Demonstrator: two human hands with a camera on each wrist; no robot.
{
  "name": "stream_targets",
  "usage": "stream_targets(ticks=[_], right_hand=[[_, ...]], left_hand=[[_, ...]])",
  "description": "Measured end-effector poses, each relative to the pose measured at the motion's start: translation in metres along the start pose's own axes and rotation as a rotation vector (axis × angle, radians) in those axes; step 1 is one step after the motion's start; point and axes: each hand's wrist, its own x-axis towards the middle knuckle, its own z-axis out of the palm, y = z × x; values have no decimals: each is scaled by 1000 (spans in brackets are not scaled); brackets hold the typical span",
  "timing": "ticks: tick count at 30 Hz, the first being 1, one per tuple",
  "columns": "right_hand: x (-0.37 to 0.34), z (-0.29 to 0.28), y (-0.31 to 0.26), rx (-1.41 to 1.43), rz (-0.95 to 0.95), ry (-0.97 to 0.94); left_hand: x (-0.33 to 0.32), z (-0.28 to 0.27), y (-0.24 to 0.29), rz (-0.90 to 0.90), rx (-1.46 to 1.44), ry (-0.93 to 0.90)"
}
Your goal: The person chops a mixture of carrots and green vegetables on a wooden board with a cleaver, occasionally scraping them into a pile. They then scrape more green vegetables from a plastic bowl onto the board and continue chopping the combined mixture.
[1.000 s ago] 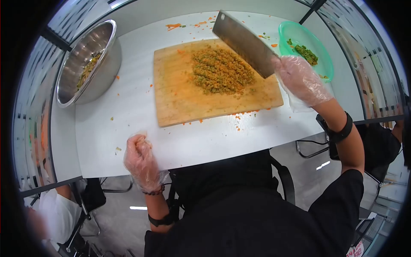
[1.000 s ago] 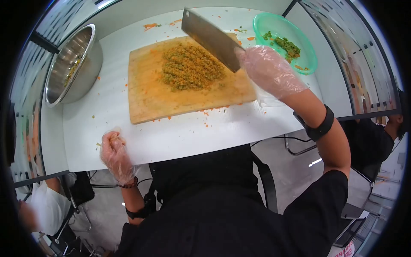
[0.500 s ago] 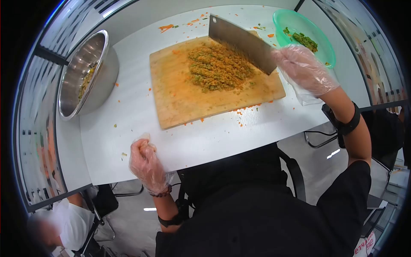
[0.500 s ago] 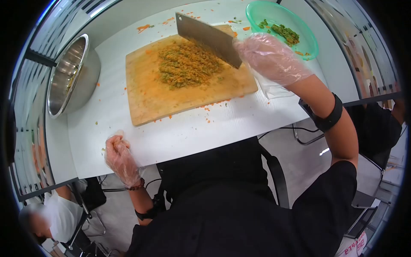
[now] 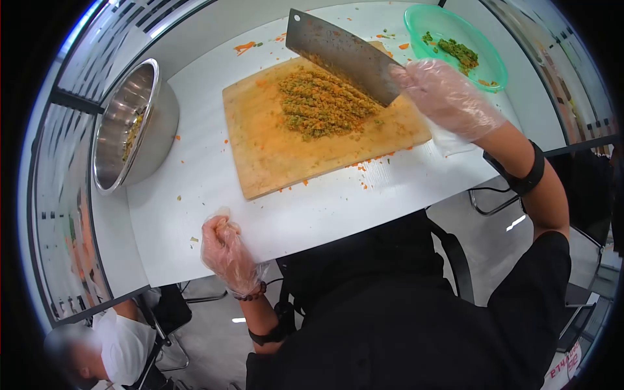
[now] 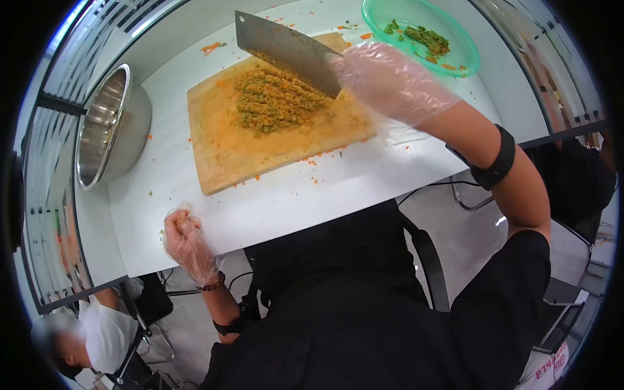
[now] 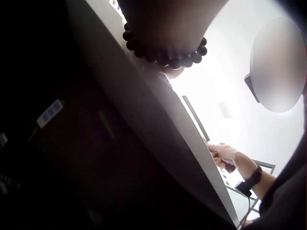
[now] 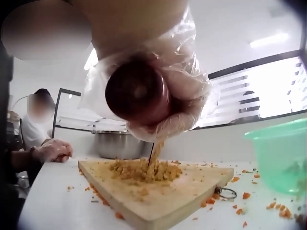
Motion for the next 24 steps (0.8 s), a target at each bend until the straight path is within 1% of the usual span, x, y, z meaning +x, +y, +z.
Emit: stream_targets(ticks=[3,6,7,9,10,12,15,18,21,24], right_hand=[[-1,1,6,-32,-222,-65],[1,-11,-15,-62,-25,-128],[-1,-6,-10,-43,-138,-61],[-5,9,5,-7,-358,76],[-5,9,6,20,-324,80],[-6,6,0,78,-255,80],[-4,13,-1,-29,-403,107],[0,6,-19,44,-107,48],[1,6,-22,-66,-267,-9],[1,13,-20,35,-220,83]], left_hand=[[-2,1,0,15,-21,-2],[0,1,-3,31,-40,1],[-1,1,-4,33,-49,4],[-2,0,0,60,39,16],[-1,1,2,77,81,21],[-1,1,0,73,51,20],[-1,1,-4,65,33,18],[0,1,-1,82,35,15],[-2,0,-1,61,40,12],[0,1,1,61,12,8]])
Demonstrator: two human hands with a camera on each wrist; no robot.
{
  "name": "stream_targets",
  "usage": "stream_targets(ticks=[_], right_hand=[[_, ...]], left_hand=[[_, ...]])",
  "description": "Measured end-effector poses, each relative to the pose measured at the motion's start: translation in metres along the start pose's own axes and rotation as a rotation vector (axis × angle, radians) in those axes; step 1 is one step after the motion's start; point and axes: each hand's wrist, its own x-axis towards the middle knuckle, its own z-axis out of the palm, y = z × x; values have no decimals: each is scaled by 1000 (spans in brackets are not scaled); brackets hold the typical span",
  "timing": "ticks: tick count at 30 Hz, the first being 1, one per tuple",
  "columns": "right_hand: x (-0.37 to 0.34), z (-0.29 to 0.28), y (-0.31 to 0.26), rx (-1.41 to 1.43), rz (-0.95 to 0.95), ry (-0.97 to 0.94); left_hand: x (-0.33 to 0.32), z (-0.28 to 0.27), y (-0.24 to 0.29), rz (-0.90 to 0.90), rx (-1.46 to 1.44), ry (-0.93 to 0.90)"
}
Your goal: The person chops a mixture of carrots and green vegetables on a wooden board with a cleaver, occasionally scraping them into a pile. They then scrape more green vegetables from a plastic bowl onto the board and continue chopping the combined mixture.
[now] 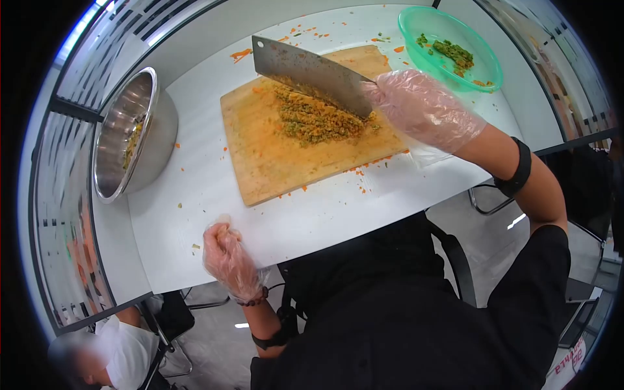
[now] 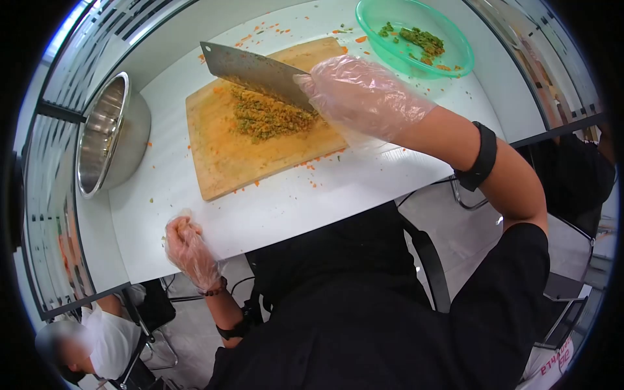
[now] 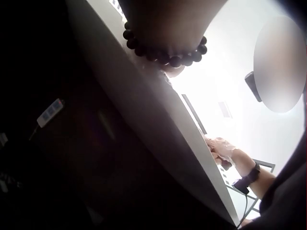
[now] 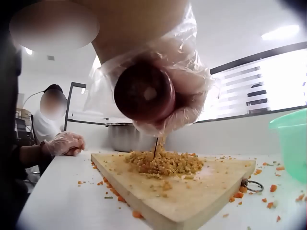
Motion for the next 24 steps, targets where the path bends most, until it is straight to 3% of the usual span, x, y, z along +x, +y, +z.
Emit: stream_targets(ticks=[3,6,9,12,15,18,21,24], right_hand=[[4,1,3,17,-23,-157],[0,-7,-5,11,-24,-40],[-2,-1,0,-25,-49,-127],[-2,-5,-6,30,-8,-49],[1,-6,-12,-56,1,-208],[4,-16,-20,42,94,-145],[-5,-5,-9,61,-94,-165],[-4,-11,-15,-6,-100,-117]], left_hand=[[-3,-1,1,-31,-3,-1],[0,0,-1,-30,-9,-5],[-3,0,-3,-34,-5,13],[0,-1,-4,-62,-6,-7],[-2,-2,-1,-79,10,-4],[1,-1,-2,-57,2,2],[-2,-2,-5,-53,14,4],[1,-3,-4,-58,39,-11]])
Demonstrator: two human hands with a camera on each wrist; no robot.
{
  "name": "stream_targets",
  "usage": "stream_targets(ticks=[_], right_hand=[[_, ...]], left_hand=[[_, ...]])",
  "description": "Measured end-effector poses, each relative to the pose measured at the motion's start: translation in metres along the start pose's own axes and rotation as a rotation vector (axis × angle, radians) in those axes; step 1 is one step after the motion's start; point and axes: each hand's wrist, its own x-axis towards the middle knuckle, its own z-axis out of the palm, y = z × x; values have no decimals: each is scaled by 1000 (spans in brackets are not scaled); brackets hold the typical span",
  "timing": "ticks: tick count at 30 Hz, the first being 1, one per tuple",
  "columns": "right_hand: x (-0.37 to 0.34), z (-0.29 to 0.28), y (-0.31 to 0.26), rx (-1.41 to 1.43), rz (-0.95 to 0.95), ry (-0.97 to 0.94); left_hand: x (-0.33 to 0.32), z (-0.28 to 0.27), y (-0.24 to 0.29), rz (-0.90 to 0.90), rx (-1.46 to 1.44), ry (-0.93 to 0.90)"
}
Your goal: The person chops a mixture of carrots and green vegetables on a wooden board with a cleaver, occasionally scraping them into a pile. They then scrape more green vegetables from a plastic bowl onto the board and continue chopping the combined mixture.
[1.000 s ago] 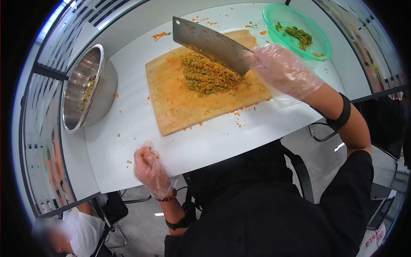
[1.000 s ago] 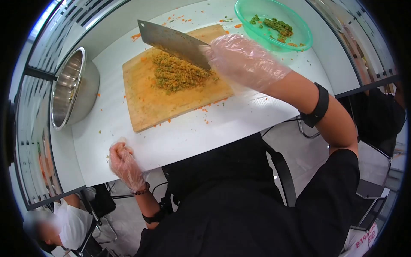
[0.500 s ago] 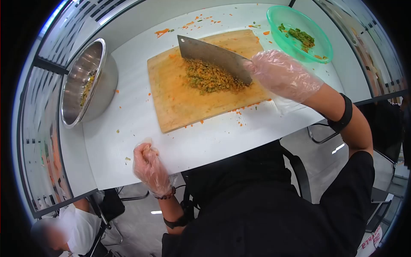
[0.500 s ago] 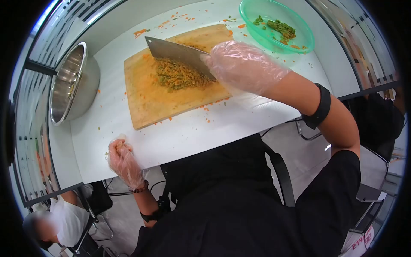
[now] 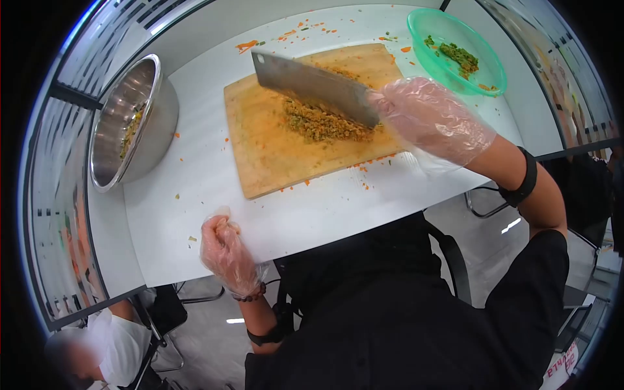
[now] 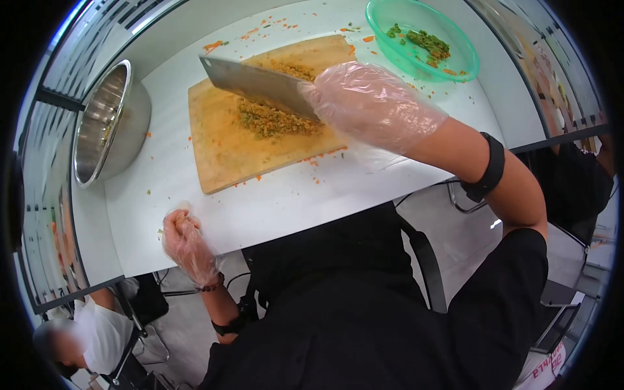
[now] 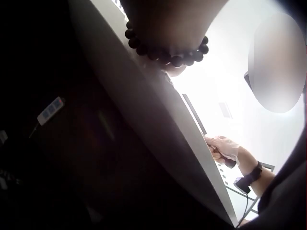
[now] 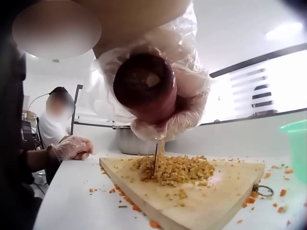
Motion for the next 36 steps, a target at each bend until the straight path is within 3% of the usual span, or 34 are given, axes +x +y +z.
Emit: stream_targets(ticks=[3,6,9,12,15,18,21,24,27,30,33,36], right_hand=[[3,3,-3,-72,86,-174],[-3,3,6,-25,-158,105],[7,-9,-15,-103,116,-219],[3,-2,-9,-6,87,-136],[6,-12,-22,-93,154,-221],[3,-2,-14,-161,49,-295],[-2,-2,-14,-94,-28,-81],[0,2,-15,-116,17,-267],[-5,-1,-10,-68,-139,44],[-3,8,-11,-142,-81,-158],[-3,-2,-11,-79,-80,-23],[1,-3,-23,-184,38,-290]], left_hand=[[-2,0,3,-21,-21,-9],[-1,-1,6,1,-14,-2],[-2,-1,5,15,6,1],[-2,-1,3,24,13,-3],[-1,-1,4,29,0,-6],[-2,-1,0,44,22,7],[-2,0,1,16,-47,-6],[-3,0,2,7,-80,-9],[-1,0,3,33,-61,-12],[-3,-2,3,28,-9,-9],[-1,0,2,43,-49,-5],[-3,0,5,35,-52,-4]])
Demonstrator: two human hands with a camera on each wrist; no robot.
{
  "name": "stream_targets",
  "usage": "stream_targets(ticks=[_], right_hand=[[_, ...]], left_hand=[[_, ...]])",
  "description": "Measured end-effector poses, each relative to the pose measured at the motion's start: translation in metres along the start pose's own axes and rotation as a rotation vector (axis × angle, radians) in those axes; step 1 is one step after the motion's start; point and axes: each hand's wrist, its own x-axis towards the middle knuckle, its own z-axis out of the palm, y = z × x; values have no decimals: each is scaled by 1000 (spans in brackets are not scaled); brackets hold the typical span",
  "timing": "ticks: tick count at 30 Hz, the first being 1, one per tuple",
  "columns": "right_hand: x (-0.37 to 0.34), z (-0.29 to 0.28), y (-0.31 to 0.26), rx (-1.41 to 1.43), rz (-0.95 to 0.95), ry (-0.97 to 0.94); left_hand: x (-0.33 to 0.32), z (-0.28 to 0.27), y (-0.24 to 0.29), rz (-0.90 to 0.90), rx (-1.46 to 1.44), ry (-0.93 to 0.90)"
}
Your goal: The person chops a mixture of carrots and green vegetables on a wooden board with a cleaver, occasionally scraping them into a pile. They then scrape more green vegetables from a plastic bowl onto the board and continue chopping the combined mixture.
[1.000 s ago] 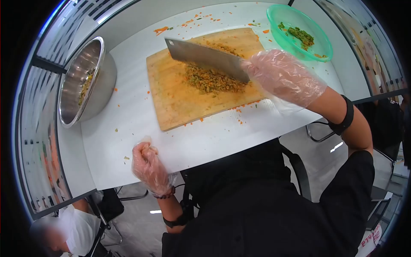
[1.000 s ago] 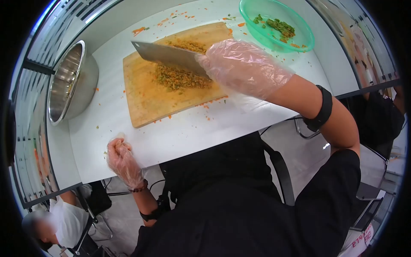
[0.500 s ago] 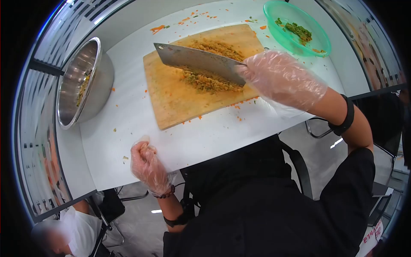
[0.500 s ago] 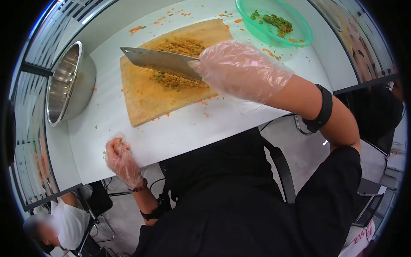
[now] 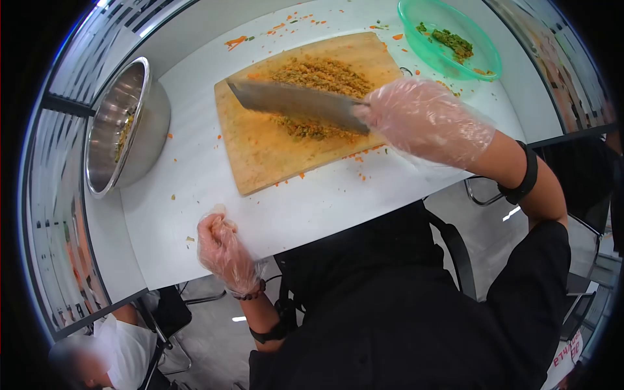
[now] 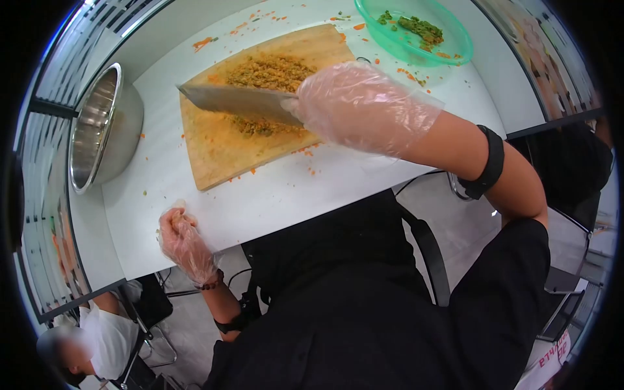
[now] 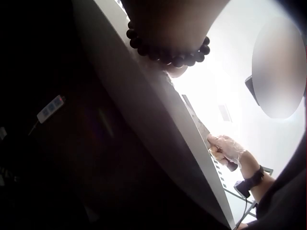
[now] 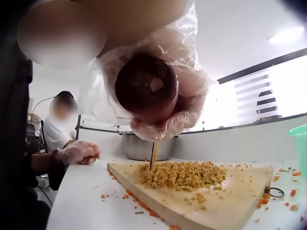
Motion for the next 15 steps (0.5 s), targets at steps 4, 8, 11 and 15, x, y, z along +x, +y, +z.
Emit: stream_targets(ticks=[4,8,11,15], right_hand=[[-4,6,11,38,-84,179],[-13,-8,-5,-11,29,122],[-32,-3,-9,-180,-136,194],[-55,10,-11,-294,-206,136]], left_hand=[[1,1,-4,-13,-24,6],[0,0,1,-14,-4,1],[1,0,-1,-25,-10,-4],[1,-1,0,-33,-11,-12]])
